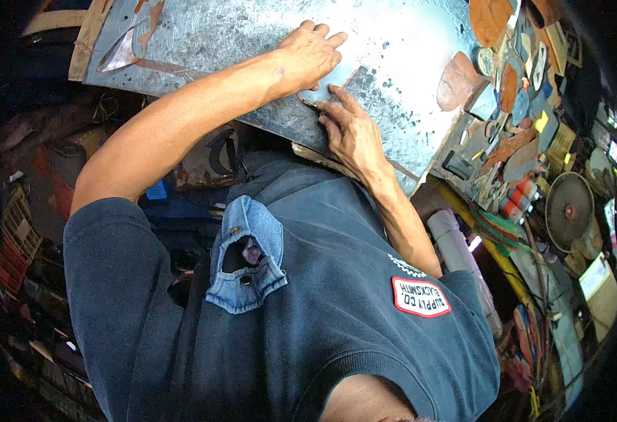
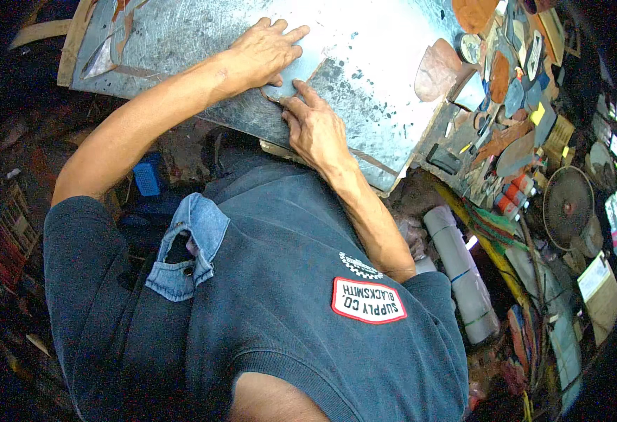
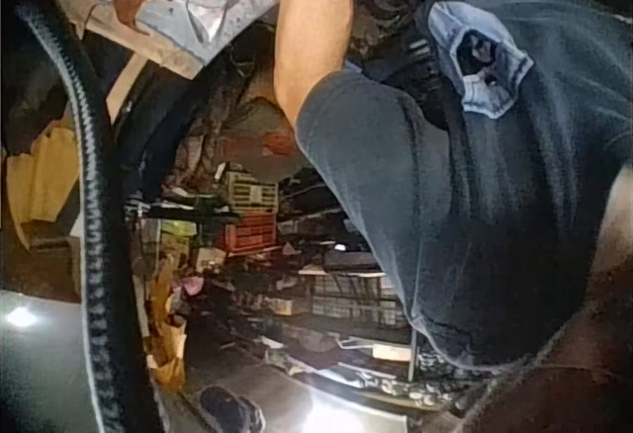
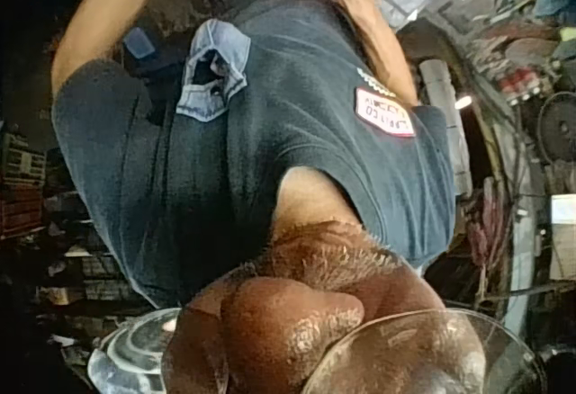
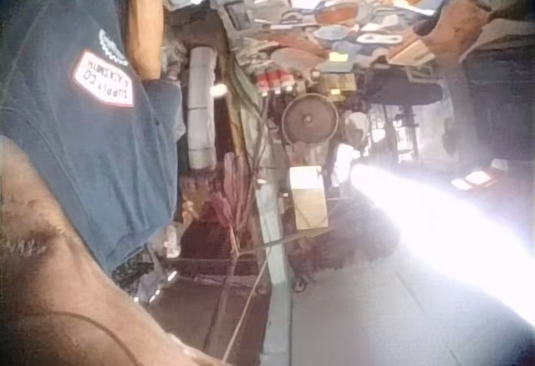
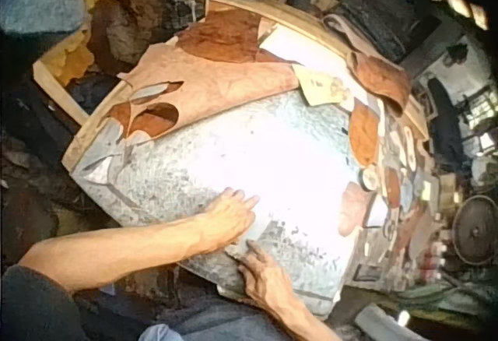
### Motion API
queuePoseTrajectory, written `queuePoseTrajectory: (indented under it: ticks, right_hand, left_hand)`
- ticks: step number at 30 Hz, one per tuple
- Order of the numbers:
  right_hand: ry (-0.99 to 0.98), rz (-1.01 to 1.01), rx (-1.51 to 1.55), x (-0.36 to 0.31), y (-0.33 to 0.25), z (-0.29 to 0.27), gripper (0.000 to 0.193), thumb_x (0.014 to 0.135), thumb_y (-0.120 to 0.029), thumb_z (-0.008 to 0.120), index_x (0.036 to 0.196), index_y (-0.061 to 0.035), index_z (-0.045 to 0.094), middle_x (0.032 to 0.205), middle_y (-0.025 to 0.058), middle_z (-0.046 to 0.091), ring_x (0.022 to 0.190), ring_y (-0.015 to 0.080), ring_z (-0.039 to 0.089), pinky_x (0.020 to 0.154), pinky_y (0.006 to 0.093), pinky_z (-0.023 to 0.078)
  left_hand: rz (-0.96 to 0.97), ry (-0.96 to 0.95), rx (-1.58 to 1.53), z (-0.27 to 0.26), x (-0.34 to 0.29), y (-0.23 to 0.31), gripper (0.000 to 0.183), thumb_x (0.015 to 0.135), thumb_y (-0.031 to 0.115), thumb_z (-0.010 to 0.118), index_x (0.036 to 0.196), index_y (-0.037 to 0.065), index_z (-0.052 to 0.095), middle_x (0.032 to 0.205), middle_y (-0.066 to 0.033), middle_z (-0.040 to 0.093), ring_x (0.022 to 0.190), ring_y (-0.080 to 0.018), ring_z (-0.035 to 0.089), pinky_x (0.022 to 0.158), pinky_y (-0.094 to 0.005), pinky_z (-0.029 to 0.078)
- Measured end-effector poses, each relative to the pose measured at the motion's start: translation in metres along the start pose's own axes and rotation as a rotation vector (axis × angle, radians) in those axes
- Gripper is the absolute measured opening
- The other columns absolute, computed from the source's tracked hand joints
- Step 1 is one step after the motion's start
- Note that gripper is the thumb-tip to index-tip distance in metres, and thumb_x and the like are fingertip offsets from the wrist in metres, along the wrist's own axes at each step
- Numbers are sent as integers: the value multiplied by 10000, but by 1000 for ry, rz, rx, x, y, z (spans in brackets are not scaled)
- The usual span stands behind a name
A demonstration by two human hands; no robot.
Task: The person places templates onto a leather sheet and cuts out shapes along their edges using a hand cutting tool. The person then separates and handles the cut leather pieces and templates on the workbench.
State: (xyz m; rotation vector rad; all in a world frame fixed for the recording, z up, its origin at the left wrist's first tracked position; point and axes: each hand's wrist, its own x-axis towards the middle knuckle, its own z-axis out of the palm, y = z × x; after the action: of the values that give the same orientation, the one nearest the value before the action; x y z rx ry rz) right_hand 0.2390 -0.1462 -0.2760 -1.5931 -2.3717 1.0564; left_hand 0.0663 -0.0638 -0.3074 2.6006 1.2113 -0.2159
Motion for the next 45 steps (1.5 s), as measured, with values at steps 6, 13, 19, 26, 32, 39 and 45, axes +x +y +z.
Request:
queuePoseTrajectory:
  ticks: [6, 13, 19, 26, 32, 39, 45]
  right_hand:
    - [-80, -97, -39, 3, 19, -11, 237, 846, -83, 664, 1081, -75, 699, 1324, 117, 599, 1097, 346, 627, 933, 409, 507]
    - [-195, -209, -111, 16, 33, -27, 241, 838, -62, 653, 1074, -73, 699, 1266, 55, 648, 1024, 310, 638, 882, 394, 499]
    - [-226, -384, -167, 32, 51, -34, 375, 708, 18, 566, 1037, -96, 704, 1278, 32, 647, 875, 302, 619, 816, 405, 531]
    - [-326, -451, -265, 49, 55, -52, 397, 699, 5, 600, 1068, -107, 698, 1226, 33, 668, 933, 303, 615, 831, 435, 524]
    - [-298, -562, -258, 63, 63, -58, 454, 678, -9, 651, 1116, -124, 689, 1361, 106, 555, 1136, 335, 585, 935, 482, 486]
    - [-463, -586, -353, 79, 62, -68, 452, 678, -25, 678, 1116, -137, 693, 1358, 70, 565, 1196, 306, 544, 984, 474, 447]
    - [-446, -701, -410, 95, 72, -76, 426, 680, -48, 695, 1094, -150, 703, 1295, -7, 613, 1110, 250, 567, 945, 432, 466]
  left_hand:
    - [-51, -21, 23, -1, -1, 8, 533, 634, 300, 846, 1090, 80, 680, 1452, -75, 453, 1181, -259, 528, 943, -412, 442]
    - [-116, -22, 35, -2, 0, 15, 547, 621, 254, 852, 1112, 86, 680, 1468, -51, 444, 1197, -260, 526, 973, -434, 437]
    - [-161, -26, 25, 0, 2, 18, 536, 610, 223, 856, 1103, 102, 683, 1465, -40, 452, 1200, -261, 527, 987, -438, 439]
    - [-188, -33, -55, 0, 0, 19, 539, 641, 193, 839, 1138, 106, 649, 1483, -55, 429, 1214, -287, 507, 993, -439, 431]
    - [-193, 41, -109, 6, -6, 22, 533, 650, 194, 834, 1123, 96, 608, 1492, -80, 415, 1225, -304, 472, 974, -452, 417]
    - [-181, 41, -122, 2, -6, 22, 529, 666, 191, 827, 1120, 56, 593, 1491, -108, 405, 1197, -320, 481, 946, -451, 420]
    - [-204, 12, -132, -6, -4, 25, 552, 678, 206, 825, 1155, 65, 586, 1490, -102, 402, 1185, -318, 483, 953, -441, 415]
